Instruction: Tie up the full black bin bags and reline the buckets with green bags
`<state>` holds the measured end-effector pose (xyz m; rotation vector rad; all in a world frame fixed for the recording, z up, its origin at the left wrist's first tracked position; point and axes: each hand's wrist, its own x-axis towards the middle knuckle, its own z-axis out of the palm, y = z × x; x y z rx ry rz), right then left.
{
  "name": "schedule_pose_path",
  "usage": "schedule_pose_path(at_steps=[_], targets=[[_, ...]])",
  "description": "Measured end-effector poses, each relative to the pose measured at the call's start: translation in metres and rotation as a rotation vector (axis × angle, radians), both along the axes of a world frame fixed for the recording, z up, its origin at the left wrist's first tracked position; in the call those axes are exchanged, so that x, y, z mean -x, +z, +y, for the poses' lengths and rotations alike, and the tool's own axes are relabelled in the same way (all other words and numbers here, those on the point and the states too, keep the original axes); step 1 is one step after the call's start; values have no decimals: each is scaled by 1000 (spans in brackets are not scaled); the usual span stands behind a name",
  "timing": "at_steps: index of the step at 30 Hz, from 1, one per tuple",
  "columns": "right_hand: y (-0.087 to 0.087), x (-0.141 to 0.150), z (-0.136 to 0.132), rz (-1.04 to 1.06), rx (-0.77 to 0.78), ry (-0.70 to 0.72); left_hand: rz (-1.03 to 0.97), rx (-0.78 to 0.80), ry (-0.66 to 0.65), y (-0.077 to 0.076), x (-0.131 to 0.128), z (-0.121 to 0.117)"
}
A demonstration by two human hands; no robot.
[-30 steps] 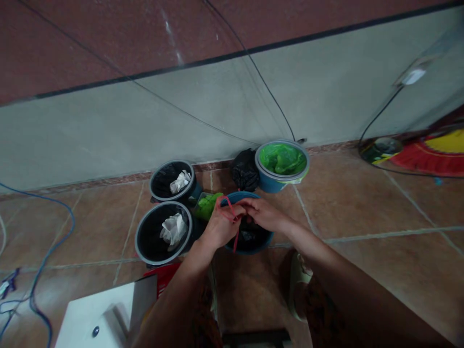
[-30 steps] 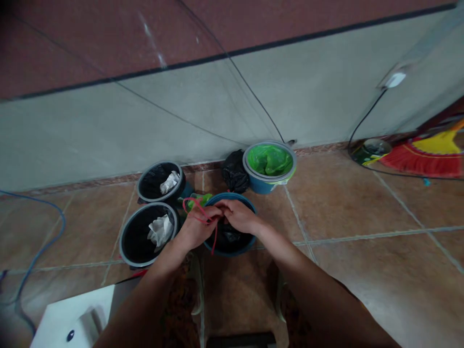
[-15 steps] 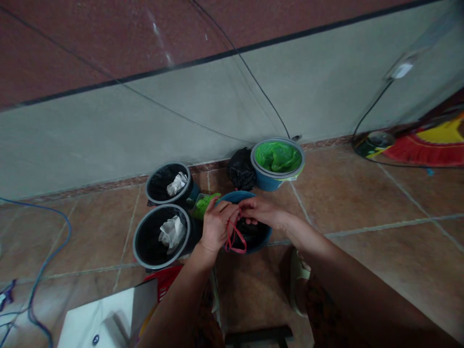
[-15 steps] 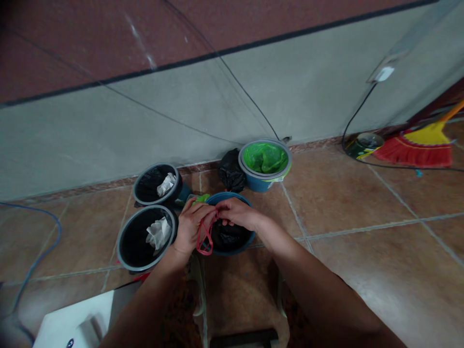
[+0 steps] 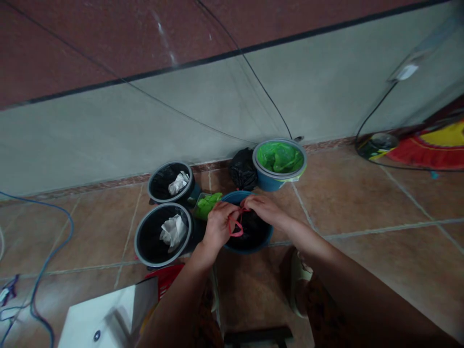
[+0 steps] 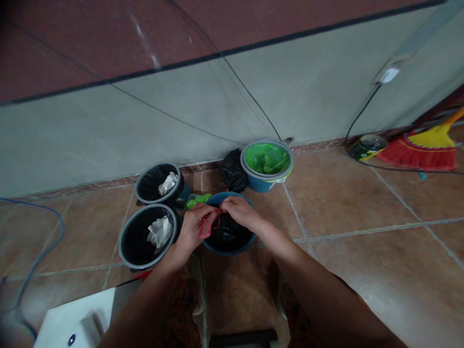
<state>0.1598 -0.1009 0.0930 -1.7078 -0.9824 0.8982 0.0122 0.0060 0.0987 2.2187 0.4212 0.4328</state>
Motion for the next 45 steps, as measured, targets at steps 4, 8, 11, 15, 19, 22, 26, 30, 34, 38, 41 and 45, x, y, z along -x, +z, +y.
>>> schedule_pose_path(at_steps=[4,8,11,15,19,22,26,30,34,38,41,45], targets=[[-1,0,-1,297,13,-134,-10,100,40,1,-1,-2],[1,-3,-2,342,43,-184,3,88,43,1,-2,-2],[7,-7,-3,239,135,-128,63,33,27,-1,-1,-1],[12,-11,-5,68,215,-48,170,-14,79,-1,0,1],[9,-13,-5,-23,228,-38,122,228,177,2,-4,2],[6,-13,-5,-8,221,-22,-5,604,215,5,-7,1],[8,-12,-6,77,184,18,-112,1128,267,11,-8,-1],[12,-12,-7,95,204,56,-169,1388,316,13,-10,-3],[13,-13,-9,101,164,76,-146,1385,307,11,-11,-3],[17,-11,-8,138,95,182,-10,1174,199,10,-8,-3],[21,-8,-7,150,73,225,83,962,88,8,-8,-4],[25,-5,-5,178,59,204,111,720,86,3,-9,-4]])
